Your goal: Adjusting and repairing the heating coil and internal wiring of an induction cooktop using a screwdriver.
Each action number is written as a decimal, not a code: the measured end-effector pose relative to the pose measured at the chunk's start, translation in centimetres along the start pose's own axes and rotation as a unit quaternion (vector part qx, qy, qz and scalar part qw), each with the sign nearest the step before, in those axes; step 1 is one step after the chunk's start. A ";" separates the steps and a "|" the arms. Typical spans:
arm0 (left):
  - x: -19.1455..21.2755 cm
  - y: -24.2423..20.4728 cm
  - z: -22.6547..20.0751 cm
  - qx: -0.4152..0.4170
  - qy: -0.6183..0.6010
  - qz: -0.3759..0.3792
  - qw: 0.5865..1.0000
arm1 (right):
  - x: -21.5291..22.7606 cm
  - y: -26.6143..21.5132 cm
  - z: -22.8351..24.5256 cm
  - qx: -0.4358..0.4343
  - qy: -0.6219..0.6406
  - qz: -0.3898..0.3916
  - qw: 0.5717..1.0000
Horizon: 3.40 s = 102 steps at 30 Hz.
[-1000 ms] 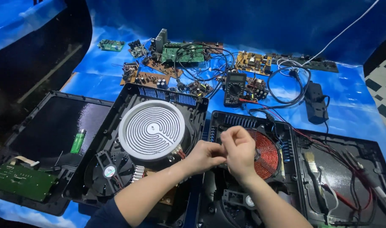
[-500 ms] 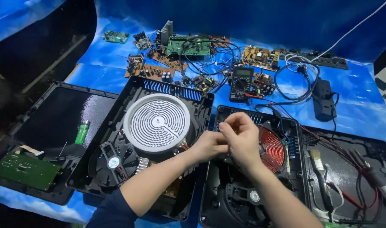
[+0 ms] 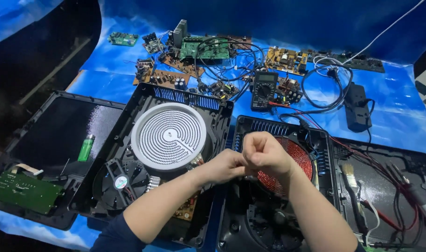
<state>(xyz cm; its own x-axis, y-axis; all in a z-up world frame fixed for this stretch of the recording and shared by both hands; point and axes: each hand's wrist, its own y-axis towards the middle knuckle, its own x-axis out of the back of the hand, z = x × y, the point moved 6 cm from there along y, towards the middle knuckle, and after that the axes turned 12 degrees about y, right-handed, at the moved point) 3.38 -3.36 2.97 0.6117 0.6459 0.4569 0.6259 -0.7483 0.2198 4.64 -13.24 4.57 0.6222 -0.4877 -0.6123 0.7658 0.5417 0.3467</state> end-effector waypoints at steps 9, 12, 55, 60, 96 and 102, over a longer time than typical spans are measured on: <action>-2.0 0.5 2.6 0.026 0.066 -0.123 0.990 | -3.1 -3.9 1.3 0.181 -0.331 -0.417 0.827; -2.0 0.5 4.7 -0.009 0.042 -0.058 0.997 | -1.0 -3.5 0.6 0.159 -0.337 -0.348 0.860; 0.2 0.3 0.1 -0.002 0.124 -0.098 0.987 | -0.1 -0.8 0.7 0.018 -0.258 -0.196 0.946; -0.2 0.0 1.7 0.023 0.023 -0.015 0.999 | -0.3 0.2 -0.7 -0.120 -0.069 -0.015 0.990; -0.8 0.4 3.4 0.011 -0.009 -0.074 0.997 | -6.1 0.5 6.3 -0.300 -0.781 -0.029 0.546; 1.2 0.5 -0.5 -0.023 -0.015 -0.025 0.999 | -6.0 0.9 6.3 -0.304 -0.760 0.047 0.573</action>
<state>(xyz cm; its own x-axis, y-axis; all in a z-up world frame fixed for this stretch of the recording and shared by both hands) 4.22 -3.06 4.02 0.5949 0.6866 0.4179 0.6341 -0.7204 0.2809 2.67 -14.11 12.99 0.4328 -0.2195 0.8744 0.8067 0.5273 -0.2669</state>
